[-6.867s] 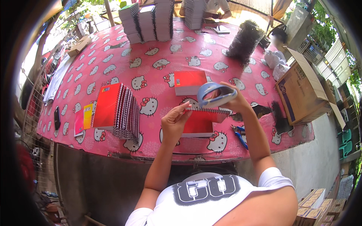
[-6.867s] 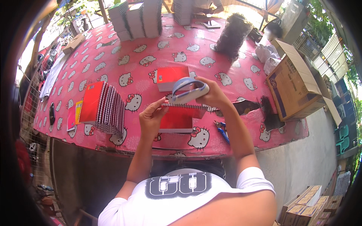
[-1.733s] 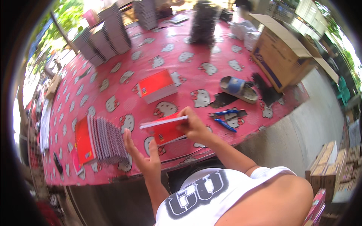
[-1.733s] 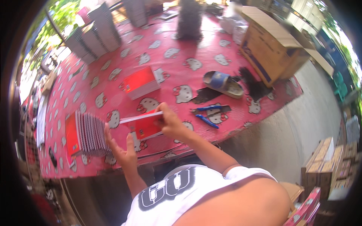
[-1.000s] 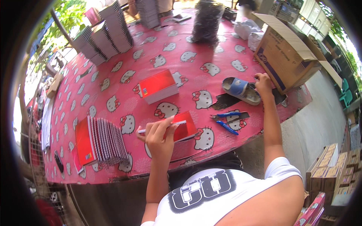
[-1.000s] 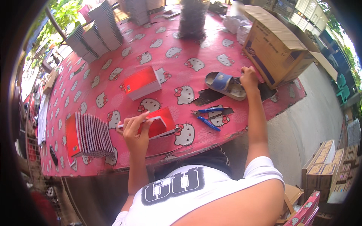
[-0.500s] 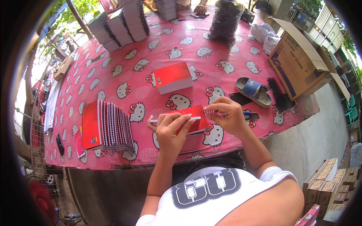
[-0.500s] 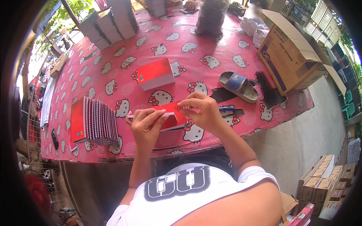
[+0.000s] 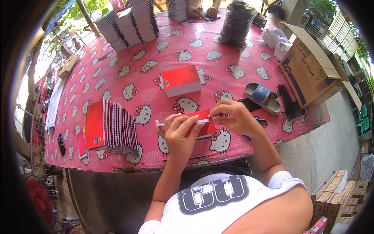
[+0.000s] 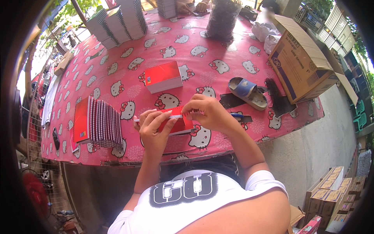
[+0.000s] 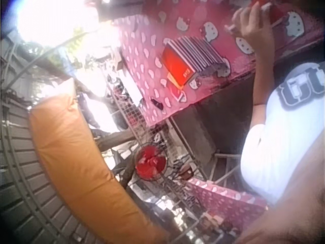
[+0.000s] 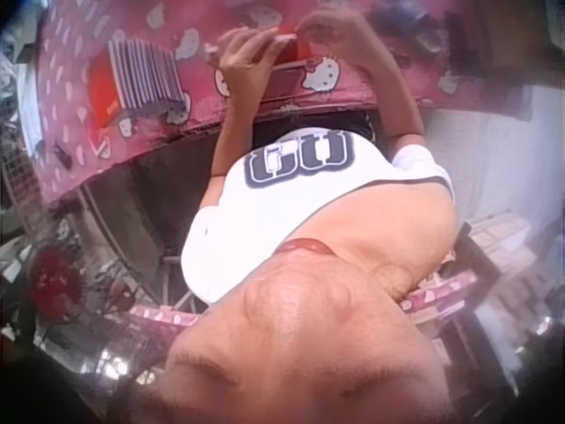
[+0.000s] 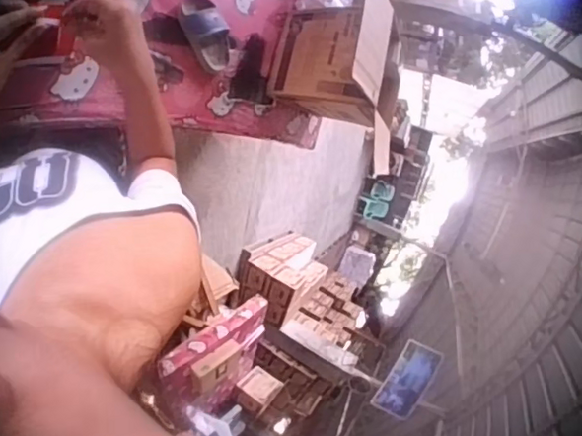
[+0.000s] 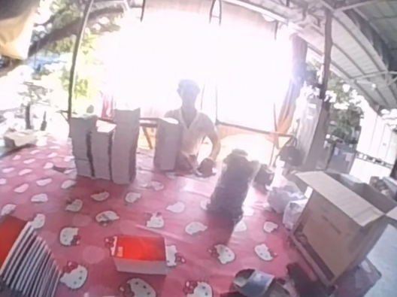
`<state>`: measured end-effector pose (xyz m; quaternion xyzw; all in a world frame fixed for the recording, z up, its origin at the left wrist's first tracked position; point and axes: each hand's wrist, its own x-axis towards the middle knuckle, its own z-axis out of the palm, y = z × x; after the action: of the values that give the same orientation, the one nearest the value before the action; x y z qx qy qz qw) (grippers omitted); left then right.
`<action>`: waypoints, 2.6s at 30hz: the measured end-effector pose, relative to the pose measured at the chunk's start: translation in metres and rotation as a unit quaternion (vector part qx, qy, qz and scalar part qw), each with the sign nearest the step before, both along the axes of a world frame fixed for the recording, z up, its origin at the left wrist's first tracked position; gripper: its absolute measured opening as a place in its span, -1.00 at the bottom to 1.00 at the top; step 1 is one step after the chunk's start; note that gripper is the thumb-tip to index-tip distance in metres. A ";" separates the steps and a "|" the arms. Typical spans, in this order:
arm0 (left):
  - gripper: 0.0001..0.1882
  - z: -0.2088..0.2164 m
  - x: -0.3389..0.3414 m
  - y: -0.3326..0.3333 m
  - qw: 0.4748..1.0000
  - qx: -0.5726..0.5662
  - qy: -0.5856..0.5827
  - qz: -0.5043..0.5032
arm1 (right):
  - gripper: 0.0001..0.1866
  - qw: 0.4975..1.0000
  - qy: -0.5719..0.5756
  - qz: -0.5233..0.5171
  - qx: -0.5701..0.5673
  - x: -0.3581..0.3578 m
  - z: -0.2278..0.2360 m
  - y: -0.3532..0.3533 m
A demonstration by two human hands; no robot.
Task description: The person applies white tape to the spine of small red and purple notebooks by hand and cuts the tape using blue shears.
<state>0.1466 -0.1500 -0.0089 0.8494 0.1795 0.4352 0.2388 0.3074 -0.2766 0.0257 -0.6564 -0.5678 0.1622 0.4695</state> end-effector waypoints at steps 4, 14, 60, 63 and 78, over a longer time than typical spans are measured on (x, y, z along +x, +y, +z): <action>-0.78 -0.006 -0.001 0.002 1.000 -0.017 -0.004 -0.008 | -0.80 0.998 -0.041 0.031 -0.025 0.006 0.002 0.000; -0.61 0.004 0.003 -0.017 0.995 0.035 0.059 0.066 | -0.72 0.998 -0.026 0.045 -0.026 0.002 0.006 0.002; -0.74 0.002 -0.001 -0.001 0.996 -0.048 0.063 0.033 | -0.84 0.983 -0.154 -0.103 0.004 -0.025 -0.008 0.009; -0.75 0.001 -0.001 -0.001 0.996 -0.054 0.061 0.038 | -0.81 0.981 -0.160 -0.111 0.004 -0.029 0.000 0.012; -0.58 -0.006 -0.004 0.006 0.999 -0.018 -0.015 0.034 | -0.86 0.975 -0.172 -0.135 0.042 -0.041 -0.003 0.021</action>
<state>0.1423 -0.1436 -0.0148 0.8318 0.2125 0.4521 0.2422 0.2665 -0.2560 0.0227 -0.7247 -0.5528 -0.0419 0.4093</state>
